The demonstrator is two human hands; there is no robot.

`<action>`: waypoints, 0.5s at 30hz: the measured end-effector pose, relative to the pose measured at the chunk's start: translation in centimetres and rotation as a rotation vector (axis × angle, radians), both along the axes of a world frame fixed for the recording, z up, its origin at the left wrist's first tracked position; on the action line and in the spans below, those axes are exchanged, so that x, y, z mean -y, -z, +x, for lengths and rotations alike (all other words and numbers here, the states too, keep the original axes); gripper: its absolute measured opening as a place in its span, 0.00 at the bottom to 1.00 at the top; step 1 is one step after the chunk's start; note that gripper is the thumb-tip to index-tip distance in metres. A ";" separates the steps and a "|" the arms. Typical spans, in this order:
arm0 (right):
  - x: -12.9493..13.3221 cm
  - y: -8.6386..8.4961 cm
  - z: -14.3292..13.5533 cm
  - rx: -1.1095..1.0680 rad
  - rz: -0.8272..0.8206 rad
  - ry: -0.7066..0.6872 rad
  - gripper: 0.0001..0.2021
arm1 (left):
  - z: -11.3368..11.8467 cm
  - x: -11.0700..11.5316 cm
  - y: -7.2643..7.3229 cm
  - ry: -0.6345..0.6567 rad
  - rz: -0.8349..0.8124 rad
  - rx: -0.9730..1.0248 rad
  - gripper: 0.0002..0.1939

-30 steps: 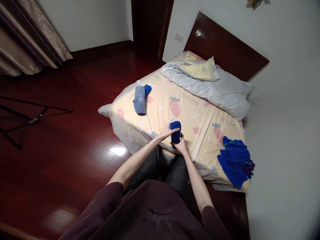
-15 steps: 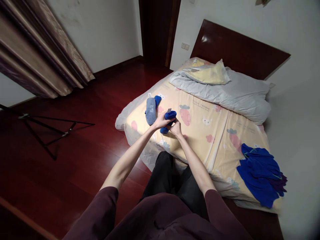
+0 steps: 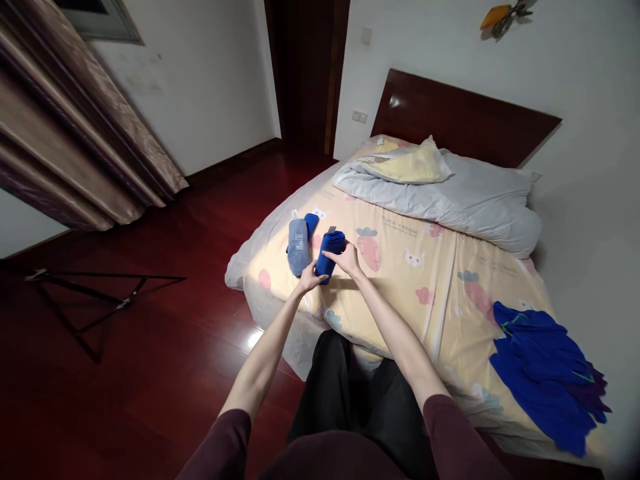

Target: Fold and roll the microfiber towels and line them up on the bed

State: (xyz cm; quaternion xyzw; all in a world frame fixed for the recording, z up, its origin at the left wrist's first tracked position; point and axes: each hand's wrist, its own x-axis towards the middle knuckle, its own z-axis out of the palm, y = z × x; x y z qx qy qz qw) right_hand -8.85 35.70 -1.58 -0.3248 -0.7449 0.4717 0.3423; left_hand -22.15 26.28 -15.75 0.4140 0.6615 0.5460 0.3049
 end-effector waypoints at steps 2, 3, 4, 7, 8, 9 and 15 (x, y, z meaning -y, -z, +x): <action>-0.2 0.2 -0.3 -0.004 -0.014 -0.009 0.19 | 0.1 -0.6 1.2 -0.051 -0.043 -0.066 0.28; -0.2 0.3 -0.5 0.002 -0.014 -0.008 0.19 | 0.1 -0.9 1.5 -0.073 -0.045 -0.090 0.26; -0.3 0.5 -0.7 0.013 -0.011 -0.001 0.19 | 0.2 -1.2 1.8 -0.095 -0.039 -0.106 0.24; -0.5 1.0 -1.1 0.030 -0.002 0.028 0.20 | 0.3 -2.0 2.1 -0.154 -0.011 -0.150 0.20; -0.6 1.2 -1.3 0.027 -0.001 0.032 0.20 | 0.2 -2.1 2.2 -0.170 -0.006 -0.163 0.19; -0.7 1.3 -1.4 0.022 -0.002 0.033 0.20 | 0.2 -2.3 2.2 -0.180 -0.002 -0.176 0.18; -1.0 1.4 -2.4 0.022 -0.015 0.041 0.19 | -0.6 -2.6 2.6 -0.226 0.004 -0.223 0.19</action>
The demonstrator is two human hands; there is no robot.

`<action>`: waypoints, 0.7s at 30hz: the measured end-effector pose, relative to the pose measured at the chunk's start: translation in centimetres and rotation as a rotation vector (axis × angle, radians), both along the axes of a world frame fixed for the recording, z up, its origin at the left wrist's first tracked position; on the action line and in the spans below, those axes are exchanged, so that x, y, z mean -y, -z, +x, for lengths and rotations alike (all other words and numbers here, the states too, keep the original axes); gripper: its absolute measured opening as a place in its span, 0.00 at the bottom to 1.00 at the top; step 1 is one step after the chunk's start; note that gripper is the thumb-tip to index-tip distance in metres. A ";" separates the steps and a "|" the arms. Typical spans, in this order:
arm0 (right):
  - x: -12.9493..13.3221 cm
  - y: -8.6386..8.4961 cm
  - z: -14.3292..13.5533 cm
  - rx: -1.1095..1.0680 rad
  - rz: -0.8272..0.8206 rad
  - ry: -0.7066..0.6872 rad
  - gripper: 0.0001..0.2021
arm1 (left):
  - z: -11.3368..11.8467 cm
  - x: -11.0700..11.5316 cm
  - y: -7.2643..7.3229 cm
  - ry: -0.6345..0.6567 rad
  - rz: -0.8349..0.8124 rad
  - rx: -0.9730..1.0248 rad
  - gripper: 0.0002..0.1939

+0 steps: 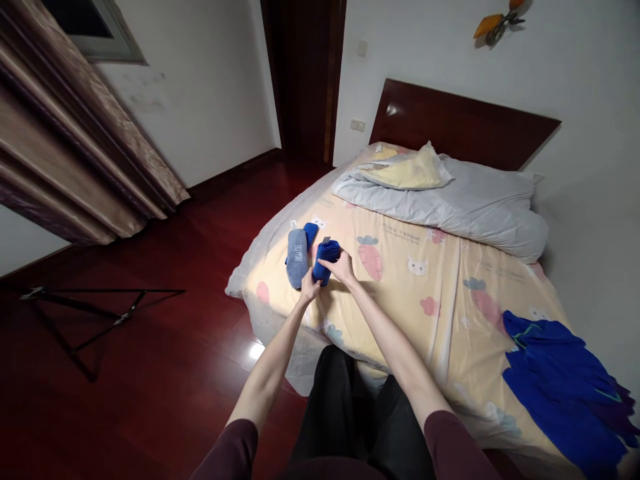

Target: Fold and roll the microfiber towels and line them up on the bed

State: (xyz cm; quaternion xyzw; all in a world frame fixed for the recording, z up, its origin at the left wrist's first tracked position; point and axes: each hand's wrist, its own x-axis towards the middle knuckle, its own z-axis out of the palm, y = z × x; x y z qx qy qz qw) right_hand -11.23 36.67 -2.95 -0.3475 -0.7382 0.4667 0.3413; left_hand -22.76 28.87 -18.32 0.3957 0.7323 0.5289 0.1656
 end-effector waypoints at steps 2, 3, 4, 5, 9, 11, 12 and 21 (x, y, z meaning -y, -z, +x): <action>-0.1 0.2 -0.4 0.023 -0.001 0.019 0.20 | -0.2 0.0 0.3 -0.008 -0.013 0.013 0.19; -0.1 0.4 -0.6 0.034 0.000 0.028 0.20 | -0.3 0.0 0.6 -0.009 -0.022 0.023 0.20; -0.2 0.6 -0.8 0.042 0.002 0.033 0.21 | -0.4 0.0 0.8 -0.010 -0.033 0.033 0.20; -0.3 0.8 -1.0 0.046 0.005 0.034 0.21 | -0.5 0.0 1.1 -0.010 -0.042 0.040 0.21; -0.7 1.3 -1.3 0.040 0.010 0.046 0.23 | -0.8 -0.3 1.9 -0.001 -0.049 0.064 0.25; -0.8 1.3 -1.3 0.029 0.001 0.057 0.24 | -0.9 -0.5 2.1 0.003 -0.046 0.089 0.28; -0.9 1.3 -1.3 0.023 -0.005 0.055 0.24 | -0.9 -0.5 2.2 0.006 -0.047 0.099 0.29; -1.2 2.3 -1.4 0.032 -0.017 0.028 0.23 | -1.0 -0.5 2.7 0.016 -0.048 0.061 0.27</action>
